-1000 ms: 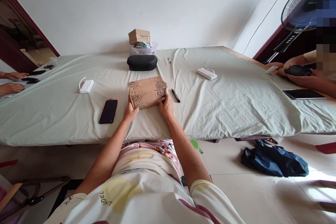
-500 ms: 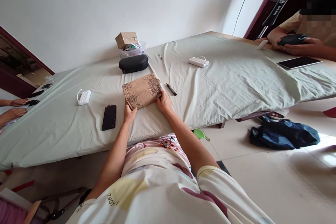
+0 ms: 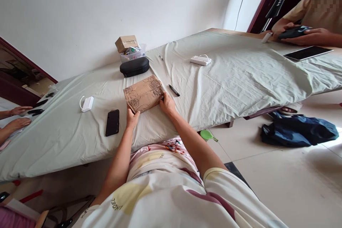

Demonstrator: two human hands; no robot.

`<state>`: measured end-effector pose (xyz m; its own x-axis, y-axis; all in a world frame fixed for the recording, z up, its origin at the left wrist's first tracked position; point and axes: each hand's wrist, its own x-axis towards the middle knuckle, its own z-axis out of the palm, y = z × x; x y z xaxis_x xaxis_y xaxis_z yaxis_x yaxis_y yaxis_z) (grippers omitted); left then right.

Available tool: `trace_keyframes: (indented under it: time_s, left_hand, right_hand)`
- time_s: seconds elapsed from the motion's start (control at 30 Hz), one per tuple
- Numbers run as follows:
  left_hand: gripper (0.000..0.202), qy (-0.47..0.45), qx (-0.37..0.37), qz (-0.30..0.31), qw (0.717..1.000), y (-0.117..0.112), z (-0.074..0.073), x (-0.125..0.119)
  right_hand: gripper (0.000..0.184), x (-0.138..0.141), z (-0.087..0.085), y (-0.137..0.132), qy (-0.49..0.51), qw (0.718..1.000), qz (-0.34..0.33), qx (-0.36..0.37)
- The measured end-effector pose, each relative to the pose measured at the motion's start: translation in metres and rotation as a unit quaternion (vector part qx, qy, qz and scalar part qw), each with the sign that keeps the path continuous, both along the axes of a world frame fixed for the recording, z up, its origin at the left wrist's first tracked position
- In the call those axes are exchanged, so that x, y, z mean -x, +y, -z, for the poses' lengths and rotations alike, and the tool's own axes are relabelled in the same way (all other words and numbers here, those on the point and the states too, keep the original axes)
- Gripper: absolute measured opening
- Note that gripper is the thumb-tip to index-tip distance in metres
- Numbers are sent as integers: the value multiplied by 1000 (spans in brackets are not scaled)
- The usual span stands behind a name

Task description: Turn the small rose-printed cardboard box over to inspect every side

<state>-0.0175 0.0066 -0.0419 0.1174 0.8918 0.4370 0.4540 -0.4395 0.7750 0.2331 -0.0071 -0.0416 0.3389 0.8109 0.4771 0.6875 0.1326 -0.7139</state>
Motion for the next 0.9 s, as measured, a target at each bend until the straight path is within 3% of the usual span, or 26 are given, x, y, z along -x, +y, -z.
trace_keyframes:
  time_s: [0.33, 0.9]
  left_hand:
    - [94, -55, 35, 1, 998, -12, -16, -5]
    - [88, -42, 42, -24, 998, -11, -19, -5]
  right_hand:
    - [60, 1, -15, -9, -15, 998, -13, 59]
    - [57, -1, -17, -5, -9, 997, -19, 69]
